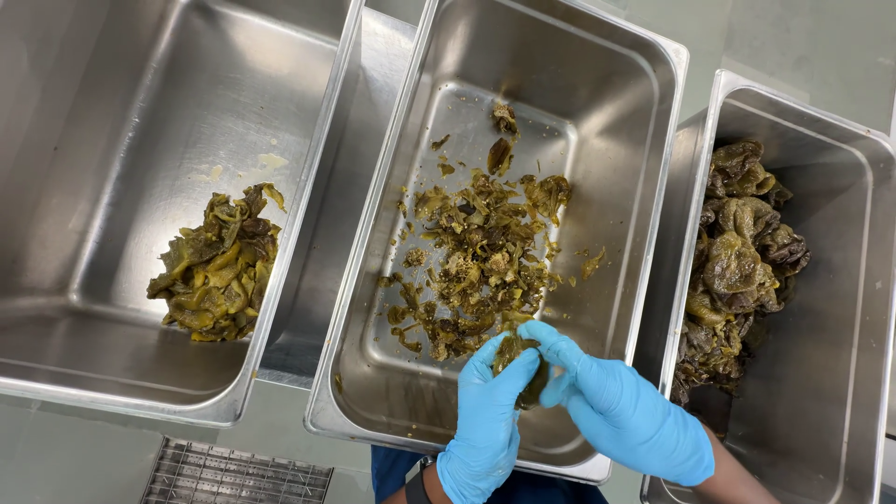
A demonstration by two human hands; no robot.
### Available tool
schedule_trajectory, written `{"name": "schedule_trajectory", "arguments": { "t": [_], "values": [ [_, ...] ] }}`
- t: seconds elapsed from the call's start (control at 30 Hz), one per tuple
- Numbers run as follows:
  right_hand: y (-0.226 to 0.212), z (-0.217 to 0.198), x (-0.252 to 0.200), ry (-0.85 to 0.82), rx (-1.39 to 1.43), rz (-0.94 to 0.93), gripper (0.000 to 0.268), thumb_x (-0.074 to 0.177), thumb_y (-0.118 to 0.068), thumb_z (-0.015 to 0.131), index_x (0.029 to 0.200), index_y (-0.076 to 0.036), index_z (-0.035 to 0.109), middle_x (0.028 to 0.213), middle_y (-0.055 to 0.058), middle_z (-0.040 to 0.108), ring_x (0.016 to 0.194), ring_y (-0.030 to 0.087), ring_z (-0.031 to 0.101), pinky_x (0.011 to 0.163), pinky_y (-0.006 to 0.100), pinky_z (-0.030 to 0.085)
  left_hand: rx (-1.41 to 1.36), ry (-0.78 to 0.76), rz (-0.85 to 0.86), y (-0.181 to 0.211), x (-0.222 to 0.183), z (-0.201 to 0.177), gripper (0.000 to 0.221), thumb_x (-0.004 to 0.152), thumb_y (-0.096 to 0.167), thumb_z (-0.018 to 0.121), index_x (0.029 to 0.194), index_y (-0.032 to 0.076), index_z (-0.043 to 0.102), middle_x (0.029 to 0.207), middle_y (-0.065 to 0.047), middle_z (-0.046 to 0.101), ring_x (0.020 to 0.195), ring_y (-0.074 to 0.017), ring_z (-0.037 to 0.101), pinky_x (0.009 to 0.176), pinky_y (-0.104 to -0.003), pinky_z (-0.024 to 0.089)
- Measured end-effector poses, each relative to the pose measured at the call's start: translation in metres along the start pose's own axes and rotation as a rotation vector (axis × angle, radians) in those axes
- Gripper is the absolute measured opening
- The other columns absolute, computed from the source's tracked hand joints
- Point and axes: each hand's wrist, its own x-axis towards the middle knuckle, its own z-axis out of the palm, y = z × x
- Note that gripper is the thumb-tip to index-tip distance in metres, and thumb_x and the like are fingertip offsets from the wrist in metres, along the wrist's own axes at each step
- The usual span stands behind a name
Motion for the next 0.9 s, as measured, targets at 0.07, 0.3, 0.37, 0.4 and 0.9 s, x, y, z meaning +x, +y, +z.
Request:
{"name": "schedule_trajectory", "arguments": {
  "t": [0.07,0.3,0.37,0.4,0.9],
  "values": [
    [-0.002,-0.003,-0.004,0.024,-0.238,-0.107,0.087,0.08,0.011,0.053,0.159,-0.011,0.028,0.105,0.009,0.068,0.092,0.019,0.08,0.085,0.033,0.065,-0.003,0.029,-0.015,-0.002,0.002,-0.002,0.029,0.093,0.005,0.068,0.122,0.001,0.07,0.106,-0.004,0.073,0.091,-0.0094,0.069,0.081,-0.027,0.056],
    [-0.014,-0.013,-0.008,0.071,-0.43,-0.23,0.085,0.079,0.005,0.056,0.159,-0.007,0.028,0.083,0.007,0.074,0.075,0.024,0.073,0.073,0.037,0.06,-0.103,-0.028,0.017,0.007,-0.007,-0.003,0.028,0.095,0.011,0.067,0.121,0.001,0.07,0.104,-0.008,0.073,0.088,-0.0134,0.068,0.079,-0.029,0.055],
    [-0.018,-0.015,-0.008,0.051,-0.421,-0.202,0.085,0.08,0.004,0.054,0.159,-0.006,0.027,0.08,0.007,0.074,0.072,0.024,0.073,0.072,0.037,0.059,-0.143,-0.043,0.018,0.007,-0.007,-0.004,0.029,0.095,0.011,0.065,0.122,0.002,0.068,0.105,-0.007,0.073,0.091,-0.0135,0.069,0.081,-0.03,0.056],
    [-0.02,-0.015,-0.007,0.055,-0.455,-0.134,0.088,0.078,0.004,0.054,0.161,-0.009,0.029,0.079,0.007,0.074,0.072,0.024,0.074,0.072,0.037,0.06,-0.165,-0.062,0.036,0.006,-0.007,-0.007,0.029,0.096,0.012,0.063,0.123,0.001,0.066,0.106,-0.008,0.072,0.093,-0.0153,0.068,0.083,-0.032,0.055],
    [-0.007,-0.038,0.018,0.336,0.323,-0.048,0.066,0.087,0.005,0.06,0.152,-0.007,0.05,0.14,0.019,0.067,0.113,0.03,0.069,0.094,0.041,0.057,-0.658,-0.337,0.166,0.001,-0.02,-0.022,0.075,0.103,0.052,0.034,0.158,0.001,0.034,0.16,-0.016,0.043,0.147,-0.0294,0.041,0.124,-0.042,0.027]
  ]
}}
